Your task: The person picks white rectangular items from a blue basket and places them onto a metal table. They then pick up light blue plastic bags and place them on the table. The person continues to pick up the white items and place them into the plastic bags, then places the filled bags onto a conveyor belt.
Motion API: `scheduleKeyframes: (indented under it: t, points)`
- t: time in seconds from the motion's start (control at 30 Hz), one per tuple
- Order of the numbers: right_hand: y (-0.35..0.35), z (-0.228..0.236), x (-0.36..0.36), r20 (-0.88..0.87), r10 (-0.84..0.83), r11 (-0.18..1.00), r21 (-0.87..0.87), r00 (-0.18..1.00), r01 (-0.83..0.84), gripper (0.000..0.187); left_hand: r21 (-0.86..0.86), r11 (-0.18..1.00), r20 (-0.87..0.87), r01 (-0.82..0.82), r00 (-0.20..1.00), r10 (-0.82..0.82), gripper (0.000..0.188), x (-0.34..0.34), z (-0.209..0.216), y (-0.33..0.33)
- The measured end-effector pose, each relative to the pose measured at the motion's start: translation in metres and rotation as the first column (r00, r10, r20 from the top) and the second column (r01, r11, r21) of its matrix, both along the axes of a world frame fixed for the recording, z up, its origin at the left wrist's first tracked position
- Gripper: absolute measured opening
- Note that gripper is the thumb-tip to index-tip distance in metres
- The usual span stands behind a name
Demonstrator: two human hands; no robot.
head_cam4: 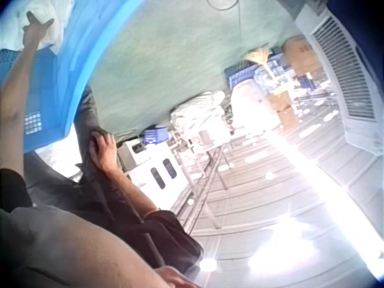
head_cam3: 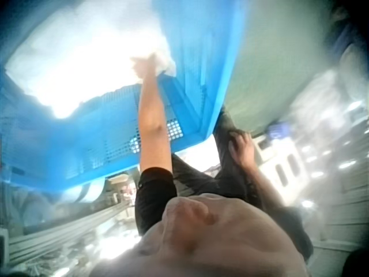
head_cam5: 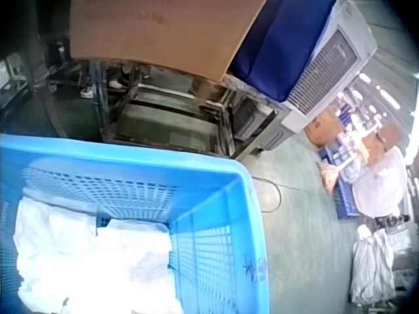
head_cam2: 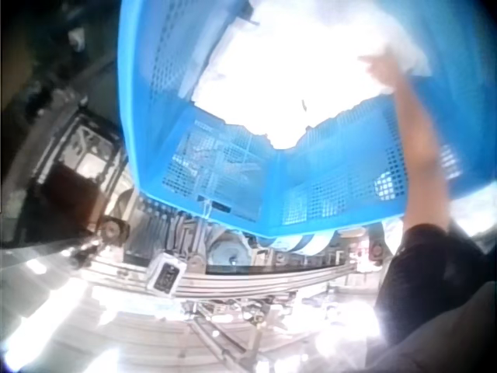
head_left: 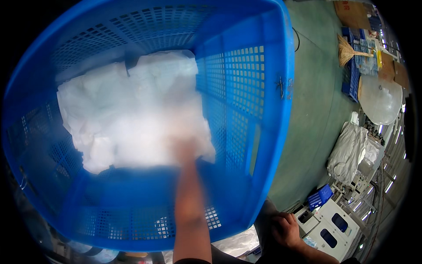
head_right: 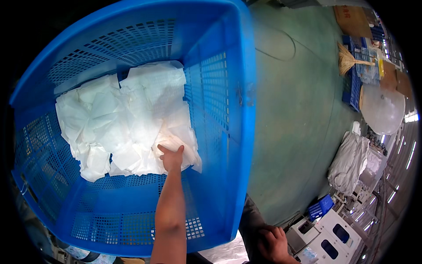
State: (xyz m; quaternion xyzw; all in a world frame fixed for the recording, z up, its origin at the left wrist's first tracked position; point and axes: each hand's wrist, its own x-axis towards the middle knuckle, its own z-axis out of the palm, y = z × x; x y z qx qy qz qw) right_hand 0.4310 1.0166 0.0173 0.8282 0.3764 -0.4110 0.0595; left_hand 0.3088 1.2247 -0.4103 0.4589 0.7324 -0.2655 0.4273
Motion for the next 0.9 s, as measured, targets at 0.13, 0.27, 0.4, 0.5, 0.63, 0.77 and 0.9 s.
scheduleKeyframes:
  t: [0.13,0.27,0.4,0.5,0.63,0.77,0.9]
  points:
    - [0.000,-0.002,0.004,-0.026,0.004,1.000,0.027,1.000,-0.003,0.033,-0.033,0.998,0.022,-0.054,0.998,0.055,0.119,-0.004,-0.009,-0.005]
    - [-0.001,-0.003,0.008,-0.035,0.001,1.000,0.027,0.999,-0.001,0.033,0.162,0.987,0.088,0.003,0.996,-0.018,0.119,-0.029,-0.036,-0.031]
    - [-0.011,-0.002,0.006,-0.020,-0.013,0.999,0.033,1.000,0.014,0.033,0.155,0.988,0.093,-0.025,0.996,0.011,0.119,-0.032,-0.038,-0.033]
    - [-0.013,-0.002,0.008,-0.032,-0.010,0.999,0.042,0.999,0.011,0.033,0.127,0.989,0.082,-0.076,0.994,0.066,0.117,-0.030,-0.019,-0.022]
    - [-0.004,-0.003,0.005,-0.021,-0.011,0.999,0.035,1.000,0.012,0.032,0.220,0.967,0.145,-0.125,0.985,0.095,0.115,-0.044,-0.048,-0.047]
    - [-0.008,-0.003,0.004,-0.021,-0.028,0.999,0.034,0.999,0.029,0.032,0.249,0.955,0.137,-0.160,0.982,0.128,0.114,-0.036,-0.036,-0.050]
    - [-0.019,-0.003,0.006,-0.033,-0.029,0.999,0.040,0.999,0.031,0.032,0.194,0.965,0.049,-0.177,0.984,0.170,0.112,-0.009,0.006,-0.028]
